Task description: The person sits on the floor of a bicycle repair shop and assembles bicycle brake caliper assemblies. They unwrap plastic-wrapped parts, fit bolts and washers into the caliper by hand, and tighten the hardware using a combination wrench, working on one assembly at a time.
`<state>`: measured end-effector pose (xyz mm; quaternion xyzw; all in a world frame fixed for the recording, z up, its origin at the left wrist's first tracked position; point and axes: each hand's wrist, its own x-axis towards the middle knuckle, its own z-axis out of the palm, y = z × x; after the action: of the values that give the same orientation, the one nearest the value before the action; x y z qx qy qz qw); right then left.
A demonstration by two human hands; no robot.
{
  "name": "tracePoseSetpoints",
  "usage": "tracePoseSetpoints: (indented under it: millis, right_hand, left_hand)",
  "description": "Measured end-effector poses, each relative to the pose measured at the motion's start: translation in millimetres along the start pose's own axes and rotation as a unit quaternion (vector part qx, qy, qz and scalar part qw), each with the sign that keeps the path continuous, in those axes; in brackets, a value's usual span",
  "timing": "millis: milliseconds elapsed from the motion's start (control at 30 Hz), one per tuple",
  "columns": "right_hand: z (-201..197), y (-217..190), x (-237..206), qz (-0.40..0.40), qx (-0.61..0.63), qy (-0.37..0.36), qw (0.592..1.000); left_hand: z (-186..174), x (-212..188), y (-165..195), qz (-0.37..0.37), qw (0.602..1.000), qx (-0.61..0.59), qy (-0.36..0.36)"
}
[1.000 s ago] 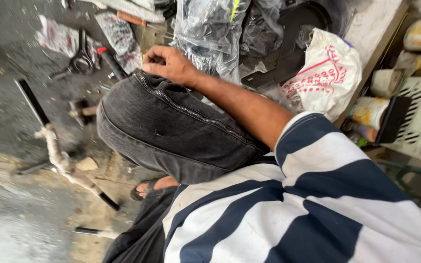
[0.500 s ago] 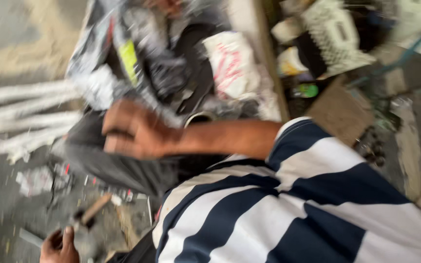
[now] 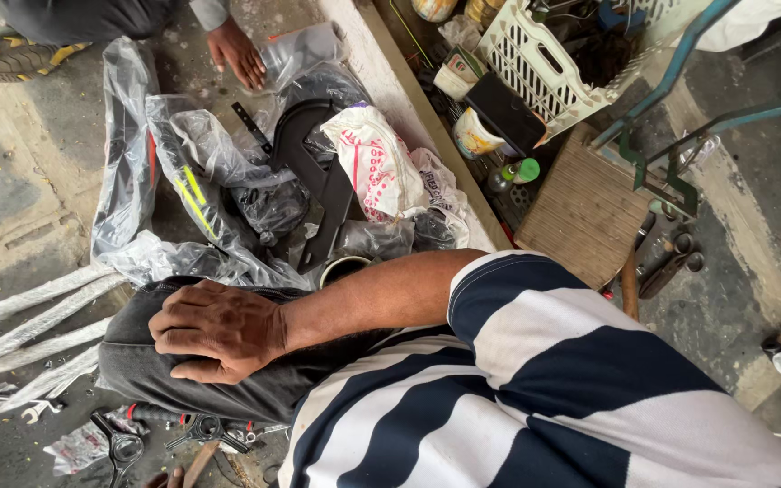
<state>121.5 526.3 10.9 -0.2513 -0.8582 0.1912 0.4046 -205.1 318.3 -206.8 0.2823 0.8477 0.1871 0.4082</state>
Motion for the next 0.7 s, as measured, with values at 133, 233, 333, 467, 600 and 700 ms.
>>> tracePoseSetpoints:
  millis: [133,233,333,467,600,700]
  right_hand:
    - [-2.2,1.8,1.9,0.004,0.010,-0.005,1.000]
    - [-3.2,1.2,1.6,0.001,0.009,0.000,1.000]
    - [-2.3,0.0,0.2,-0.005,0.011,0.001,1.000]
    - [0.0,-2.8,-2.3,-0.011,0.021,-0.001,1.000]
    - [-3.1,-8.4,-2.3,-0.014,0.030,0.006,0.999]
    - [-11.5,-14.1,-1.2,-0.006,0.050,-0.003,0.999]
  left_hand:
    - [1.2,-6.0,4.9,-0.005,1.000,0.001,-0.008]
    - [1.1,-14.0,15.4,-0.002,1.000,0.002,-0.010]
    - [1.6,-22.5,22.7,-0.004,1.000,0.001,-0.010]
    - [0.0,-28.9,16.4,-0.005,1.000,-0.006,-0.012]
    - [-5.3,-35.1,-1.4,0.009,1.000,-0.018,-0.010]
    - [-10.6,-46.0,-3.9,0.039,0.998,-0.053,0.001]
